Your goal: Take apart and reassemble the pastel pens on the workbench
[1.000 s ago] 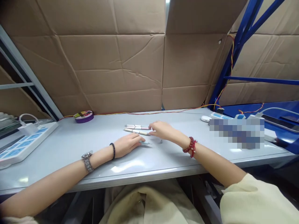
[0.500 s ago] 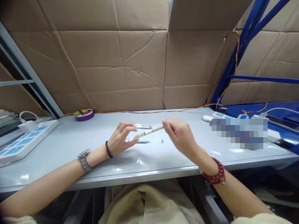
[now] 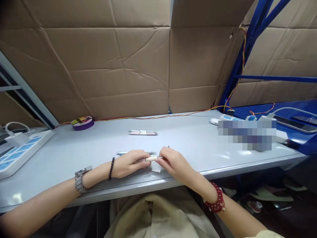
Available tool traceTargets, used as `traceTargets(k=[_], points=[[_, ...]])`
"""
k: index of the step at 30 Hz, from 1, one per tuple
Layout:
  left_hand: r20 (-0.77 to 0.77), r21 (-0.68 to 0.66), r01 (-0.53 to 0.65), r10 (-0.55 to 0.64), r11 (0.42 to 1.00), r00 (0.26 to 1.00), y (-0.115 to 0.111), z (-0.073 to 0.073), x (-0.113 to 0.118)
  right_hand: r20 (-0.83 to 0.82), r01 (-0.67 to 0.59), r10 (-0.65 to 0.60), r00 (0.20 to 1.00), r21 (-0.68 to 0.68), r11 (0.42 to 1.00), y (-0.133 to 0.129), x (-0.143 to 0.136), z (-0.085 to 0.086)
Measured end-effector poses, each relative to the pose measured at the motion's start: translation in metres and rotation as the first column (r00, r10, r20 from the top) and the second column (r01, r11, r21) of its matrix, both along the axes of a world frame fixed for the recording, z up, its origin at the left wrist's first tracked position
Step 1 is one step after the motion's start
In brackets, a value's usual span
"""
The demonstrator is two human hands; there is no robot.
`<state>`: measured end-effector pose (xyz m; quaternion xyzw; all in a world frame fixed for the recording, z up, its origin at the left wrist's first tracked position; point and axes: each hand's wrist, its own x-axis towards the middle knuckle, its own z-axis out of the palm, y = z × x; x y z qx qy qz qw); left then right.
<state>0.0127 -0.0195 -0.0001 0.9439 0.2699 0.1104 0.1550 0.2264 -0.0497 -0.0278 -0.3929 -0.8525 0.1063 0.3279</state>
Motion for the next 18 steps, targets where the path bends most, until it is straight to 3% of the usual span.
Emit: traceTargets(k=[4,9,13,18], points=[[0.008,0.005,0.027,-0.027,1.000,1.000,0.000,0.000,0.001,0.056,0.045,-0.044,0.997,-0.017,0.999,-0.003,-0.001,-0.002],[-0.032,0.047,-0.086,0.088,0.995,0.996,-0.004,-0.001,0.002,-0.043,0.112,-0.111,0.993,0.018,0.994,-0.002,-0.002,-0.004],[-0.024,0.075,-0.106,0.108,0.991,0.994,0.001,-0.002,0.000,-0.148,0.052,-0.061,0.987,-0.061,0.997,-0.001,-0.001,-0.005],[-0.004,0.066,-0.091,0.092,0.994,0.996,0.006,-0.006,-0.001,-0.060,0.051,-0.059,0.996,-0.123,0.991,-0.002,-0.001,-0.002]])
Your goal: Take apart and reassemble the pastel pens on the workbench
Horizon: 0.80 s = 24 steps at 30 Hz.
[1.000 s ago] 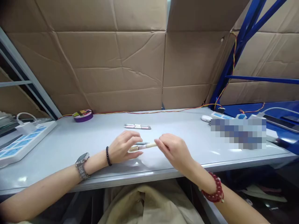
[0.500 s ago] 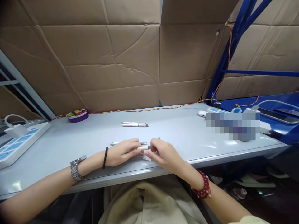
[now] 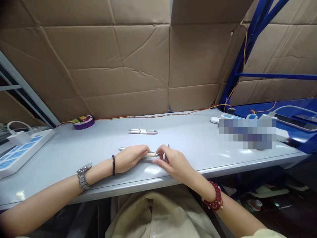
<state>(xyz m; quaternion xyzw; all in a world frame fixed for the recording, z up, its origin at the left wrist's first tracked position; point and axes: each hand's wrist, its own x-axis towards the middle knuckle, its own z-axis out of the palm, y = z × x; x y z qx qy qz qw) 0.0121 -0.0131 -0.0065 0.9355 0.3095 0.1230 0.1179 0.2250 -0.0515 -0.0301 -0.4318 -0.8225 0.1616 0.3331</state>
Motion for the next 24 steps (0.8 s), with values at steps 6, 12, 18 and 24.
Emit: traceTargets(k=[6,12,18,24], points=[[0.000,-0.019,-0.019,0.019,1.000,1.000,-0.0028,-0.0006,0.0002,-0.154,0.033,-0.021,0.988,0.075,0.997,-0.0014,-0.0017,0.0002],[-0.004,-0.021,-0.037,0.037,0.999,0.999,-0.0011,-0.0029,-0.0004,-0.129,0.005,0.005,0.992,0.073,0.997,-0.0012,0.0007,-0.0022],[0.001,-0.023,-0.002,0.002,1.000,1.000,-0.0038,-0.0020,-0.0004,-0.117,-0.038,0.055,0.992,0.149,0.988,-0.0002,-0.0004,-0.0037],[0.010,0.008,-0.016,0.016,1.000,1.000,-0.0039,0.0005,0.0001,-0.262,0.018,0.049,0.964,0.248,0.969,-0.0011,0.0008,-0.0057]])
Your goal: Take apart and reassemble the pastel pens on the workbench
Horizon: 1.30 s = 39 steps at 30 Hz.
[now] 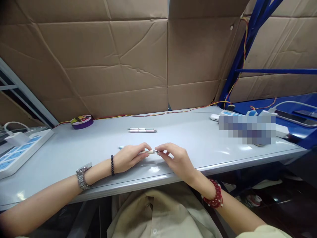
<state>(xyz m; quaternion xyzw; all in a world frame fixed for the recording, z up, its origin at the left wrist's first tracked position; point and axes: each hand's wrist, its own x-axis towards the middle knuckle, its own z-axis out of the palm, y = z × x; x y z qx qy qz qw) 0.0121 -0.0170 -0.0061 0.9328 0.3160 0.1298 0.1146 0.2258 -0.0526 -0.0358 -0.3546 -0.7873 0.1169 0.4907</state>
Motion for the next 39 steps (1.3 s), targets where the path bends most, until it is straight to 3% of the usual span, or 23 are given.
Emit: traceTargets(k=[8,14,18,22,26,29,34,39], points=[[0.096,0.022,0.128,-0.130,0.992,0.987,0.002,-0.003,-0.002,-0.086,0.050,-0.055,0.995,-0.056,0.997,-0.003,-0.001,-0.001],[0.077,0.068,0.129,-0.134,0.989,0.988,0.004,-0.003,-0.003,-0.111,0.155,-0.165,0.980,-0.091,0.984,0.006,0.013,0.008],[-0.022,0.172,0.051,-0.048,0.984,0.999,0.007,-0.002,-0.003,0.164,0.272,-0.253,0.953,-0.106,0.956,0.031,0.044,0.021],[-0.091,0.240,0.020,0.002,0.971,0.996,0.011,-0.003,-0.003,0.486,0.220,-0.096,0.869,-0.206,0.954,0.047,0.061,0.020],[-0.105,0.268,0.041,-0.013,0.962,0.994,0.015,-0.005,-0.002,0.570,0.259,-0.102,0.816,-0.202,0.945,0.048,0.065,0.016],[-0.086,0.299,0.019,0.007,0.954,0.996,0.019,-0.007,-0.003,0.643,0.267,-0.083,0.762,-0.194,0.944,0.050,0.066,0.028],[-0.054,0.360,-0.038,0.062,0.932,0.997,0.030,-0.012,-0.008,0.738,0.217,-0.066,0.671,-0.110,0.970,0.076,0.042,0.060],[-0.031,0.435,-0.144,0.175,0.889,0.984,0.037,-0.011,-0.011,0.822,0.208,-0.009,0.569,-0.134,0.969,0.116,-0.008,0.052]])
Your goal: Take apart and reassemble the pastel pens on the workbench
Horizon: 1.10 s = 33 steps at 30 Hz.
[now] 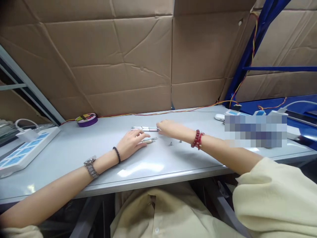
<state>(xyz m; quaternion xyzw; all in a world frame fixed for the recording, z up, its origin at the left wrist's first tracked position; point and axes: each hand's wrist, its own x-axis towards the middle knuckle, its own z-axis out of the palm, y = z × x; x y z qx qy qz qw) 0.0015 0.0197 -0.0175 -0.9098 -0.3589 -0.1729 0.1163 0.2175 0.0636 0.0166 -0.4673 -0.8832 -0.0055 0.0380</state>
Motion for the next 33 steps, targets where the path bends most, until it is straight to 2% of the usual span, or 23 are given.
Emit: traceTargets(k=[3,7,10,13,17,19,20,22,24,25,26,28,30,31,32,33], points=[[0.006,0.037,-0.080,0.080,0.996,0.997,-0.001,0.002,0.000,0.023,0.043,-0.043,0.999,-0.002,0.999,0.013,-0.018,-0.012],[0.000,0.045,-0.118,0.119,0.992,0.993,-0.001,0.002,-0.001,0.008,0.061,-0.061,0.998,0.042,0.997,0.014,-0.022,-0.017],[0.021,0.053,-0.112,0.111,0.992,0.994,0.001,0.001,-0.002,-0.025,0.044,-0.042,0.999,0.100,0.994,0.011,-0.018,-0.013],[0.068,0.088,-0.088,0.082,0.992,0.994,-0.002,0.002,-0.002,-0.066,0.041,-0.029,0.997,0.183,0.982,0.003,-0.013,0.001],[0.168,0.266,0.001,-0.048,0.964,0.985,-0.018,0.010,0.001,-0.176,0.076,-0.018,0.984,0.325,0.943,-0.032,-0.001,0.025],[0.182,0.341,0.062,-0.130,0.938,0.975,-0.031,0.014,0.004,-0.231,0.066,0.017,0.973,0.347,0.936,-0.061,0.008,0.028],[0.175,0.333,0.093,-0.159,0.938,0.972,-0.038,0.015,0.007,-0.310,0.017,0.085,0.947,0.314,0.949,-0.076,0.011,0.026],[0.149,0.192,0.155,-0.185,0.969,0.971,-0.051,0.015,0.011,-0.427,-0.099,0.187,0.885,0.219,0.971,-0.103,0.017,0.015],[0.144,-0.102,0.185,-0.169,0.977,0.975,-0.060,0.014,0.015,-0.454,-0.136,0.211,0.866,0.193,0.972,-0.119,0.021,-0.002],[0.135,-0.254,0.189,-0.159,0.949,0.978,-0.063,0.013,0.016,-0.461,-0.139,0.219,0.860,0.201,0.970,-0.122,0.021,-0.012],[0.146,-0.384,0.195,-0.150,0.903,0.978,-0.065,0.013,0.017,-0.463,-0.139,0.224,0.857,0.211,0.968,-0.123,0.021,-0.021],[0.202,-0.604,0.231,-0.133,0.763,0.970,-0.063,0.015,0.016,-0.475,-0.131,0.232,0.849,0.236,0.963,-0.118,0.021,-0.036],[0.271,-0.746,0.279,-0.107,0.604,0.957,-0.056,0.019,0.014,-0.484,-0.120,0.223,0.846,0.235,0.965,-0.111,0.021,-0.046],[0.286,-0.786,0.293,-0.101,0.545,0.953,-0.052,0.021,0.013,-0.485,-0.120,0.218,0.847,0.225,0.967,-0.109,0.020,-0.048],[0.286,-0.803,0.298,-0.105,0.516,0.953,-0.049,0.023,0.012,-0.487,-0.125,0.216,0.847,0.212,0.969,-0.108,0.020,-0.049],[0.276,-0.798,0.297,-0.120,0.524,0.954,-0.046,0.025,0.011,-0.491,-0.130,0.213,0.845,0.197,0.972,-0.108,0.020,-0.050]])
